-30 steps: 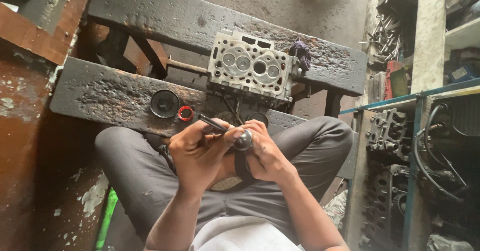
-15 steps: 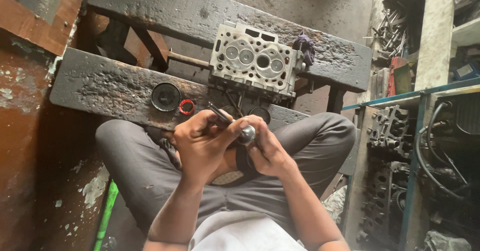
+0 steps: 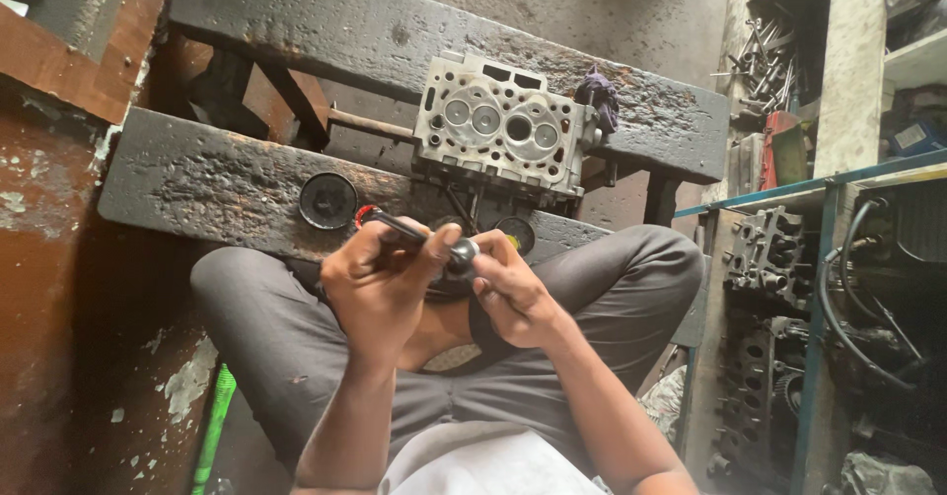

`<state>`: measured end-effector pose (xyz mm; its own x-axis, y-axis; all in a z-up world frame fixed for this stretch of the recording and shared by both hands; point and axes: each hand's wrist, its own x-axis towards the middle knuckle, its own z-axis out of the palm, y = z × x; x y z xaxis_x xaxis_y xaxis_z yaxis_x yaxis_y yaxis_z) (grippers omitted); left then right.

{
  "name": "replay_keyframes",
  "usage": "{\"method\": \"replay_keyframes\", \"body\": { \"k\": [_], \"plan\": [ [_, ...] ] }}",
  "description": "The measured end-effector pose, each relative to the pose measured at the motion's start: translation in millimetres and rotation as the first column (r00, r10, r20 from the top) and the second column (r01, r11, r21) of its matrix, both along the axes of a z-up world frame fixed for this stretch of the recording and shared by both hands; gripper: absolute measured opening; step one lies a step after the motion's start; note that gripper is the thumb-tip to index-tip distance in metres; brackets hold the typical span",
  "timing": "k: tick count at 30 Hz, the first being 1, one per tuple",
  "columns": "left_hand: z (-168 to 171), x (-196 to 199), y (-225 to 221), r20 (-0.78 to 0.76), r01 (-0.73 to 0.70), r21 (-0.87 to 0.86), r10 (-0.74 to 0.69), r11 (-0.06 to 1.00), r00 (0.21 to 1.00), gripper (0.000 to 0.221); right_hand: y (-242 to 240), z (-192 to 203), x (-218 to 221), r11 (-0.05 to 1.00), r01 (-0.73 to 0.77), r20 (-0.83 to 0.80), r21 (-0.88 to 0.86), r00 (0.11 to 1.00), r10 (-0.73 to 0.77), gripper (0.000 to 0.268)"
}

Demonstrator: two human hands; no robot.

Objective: The person applies a substance to a valve and then rotates it within an engine cylinder head by hand and using a tool.

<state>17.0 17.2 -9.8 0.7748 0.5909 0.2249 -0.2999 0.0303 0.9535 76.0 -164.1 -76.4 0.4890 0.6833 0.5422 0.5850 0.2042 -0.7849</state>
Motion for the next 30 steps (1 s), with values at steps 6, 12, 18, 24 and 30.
{"method": "replay_keyframes", "body": {
  "k": [6,12,18,24,30],
  "plan": [
    [-4.8,-0.5,30.6,-0.119,-0.224,0.021,0.225,0.974,0.967,0.023,35.7,-8.9,2.8,0.876,0.296,0.148,-0.381,0.955,-0.258,0.088],
    [-11.4,-6.5,61.4,-0.188,-0.378,-0.017,0.368,0.926,0.911,0.030,98.3,-54.9,23.3,0.492,0.505,0.303,-0.709,0.848,-0.434,0.113],
    [-23.6,-15.1,81.2,-0.160,-0.410,-0.026,0.401,0.912,0.902,0.033,121.8,-72.1,36.3,0.238,0.516,0.356,-0.823,0.794,-0.493,0.120],
    [-29.6,-15.4,84.4,-0.175,-0.407,-0.028,0.397,0.913,0.901,0.034,130.7,-61.5,35.1,-0.009,0.467,0.424,-0.884,0.794,-0.436,0.118],
    [-25.0,-15.1,85.8,-0.140,-0.402,-0.074,0.390,0.913,0.910,0.033,117.3,-48.9,13.9,0.149,0.502,0.409,-0.852,0.816,-0.408,0.116]
  ]
}}
